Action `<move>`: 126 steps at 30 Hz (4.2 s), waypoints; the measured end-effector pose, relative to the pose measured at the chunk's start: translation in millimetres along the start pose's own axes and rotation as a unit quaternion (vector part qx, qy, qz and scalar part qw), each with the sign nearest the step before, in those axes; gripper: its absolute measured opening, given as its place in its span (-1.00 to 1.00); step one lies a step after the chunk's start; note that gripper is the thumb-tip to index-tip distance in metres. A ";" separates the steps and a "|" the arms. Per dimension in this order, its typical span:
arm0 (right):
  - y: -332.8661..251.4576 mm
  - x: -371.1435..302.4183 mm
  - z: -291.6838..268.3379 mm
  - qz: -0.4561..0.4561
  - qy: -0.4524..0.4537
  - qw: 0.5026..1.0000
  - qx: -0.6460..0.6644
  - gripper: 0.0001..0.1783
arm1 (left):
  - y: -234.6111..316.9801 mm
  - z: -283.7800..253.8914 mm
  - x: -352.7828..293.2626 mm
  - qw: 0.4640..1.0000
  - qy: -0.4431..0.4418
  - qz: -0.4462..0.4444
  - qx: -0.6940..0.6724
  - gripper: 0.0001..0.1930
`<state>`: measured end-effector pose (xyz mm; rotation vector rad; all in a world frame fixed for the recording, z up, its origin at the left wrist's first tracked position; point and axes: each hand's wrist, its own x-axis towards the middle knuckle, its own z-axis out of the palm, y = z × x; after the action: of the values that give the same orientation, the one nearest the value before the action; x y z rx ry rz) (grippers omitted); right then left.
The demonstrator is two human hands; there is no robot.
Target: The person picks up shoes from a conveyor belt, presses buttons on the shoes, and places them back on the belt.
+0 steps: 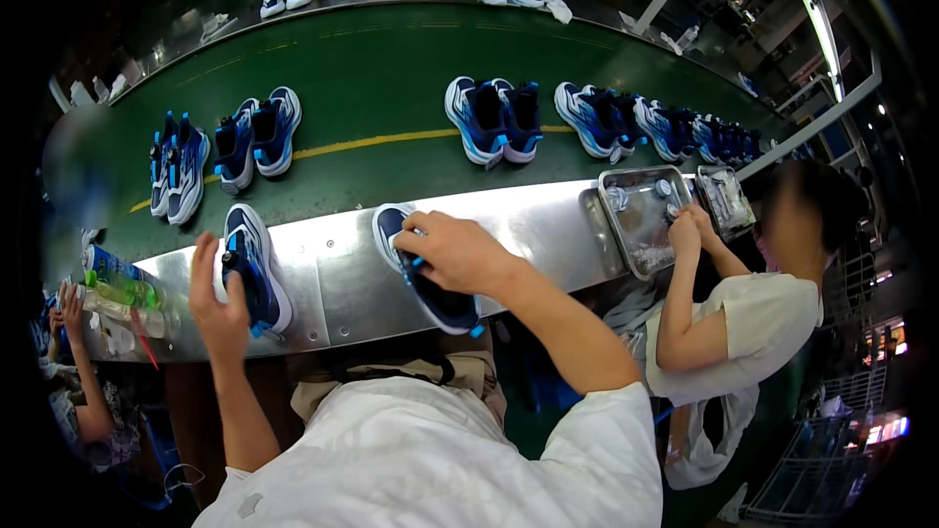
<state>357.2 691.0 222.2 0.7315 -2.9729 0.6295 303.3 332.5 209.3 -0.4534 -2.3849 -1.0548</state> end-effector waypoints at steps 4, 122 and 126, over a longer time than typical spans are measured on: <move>-34.7 30.6 26.5 0.008 0.082 0.996 0.035 -0.53 | 64.8 40.3 -33.2 0.954 -0.232 -0.097 -0.163 -0.44; -111.9 35.8 77.4 -0.051 -0.051 0.996 -0.050 -0.11 | -77.1 12.7 -10.6 0.943 -0.134 -0.299 -0.058 -0.41; -93.5 81.1 81.6 -0.097 -0.040 0.992 -0.070 -0.30 | -49.0 27.2 -14.5 0.920 -0.200 -0.298 -0.154 -0.37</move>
<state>333.4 548.0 191.6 1.0405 -2.9275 0.3863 283.7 320.0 156.3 -0.0253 -2.8128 -1.7689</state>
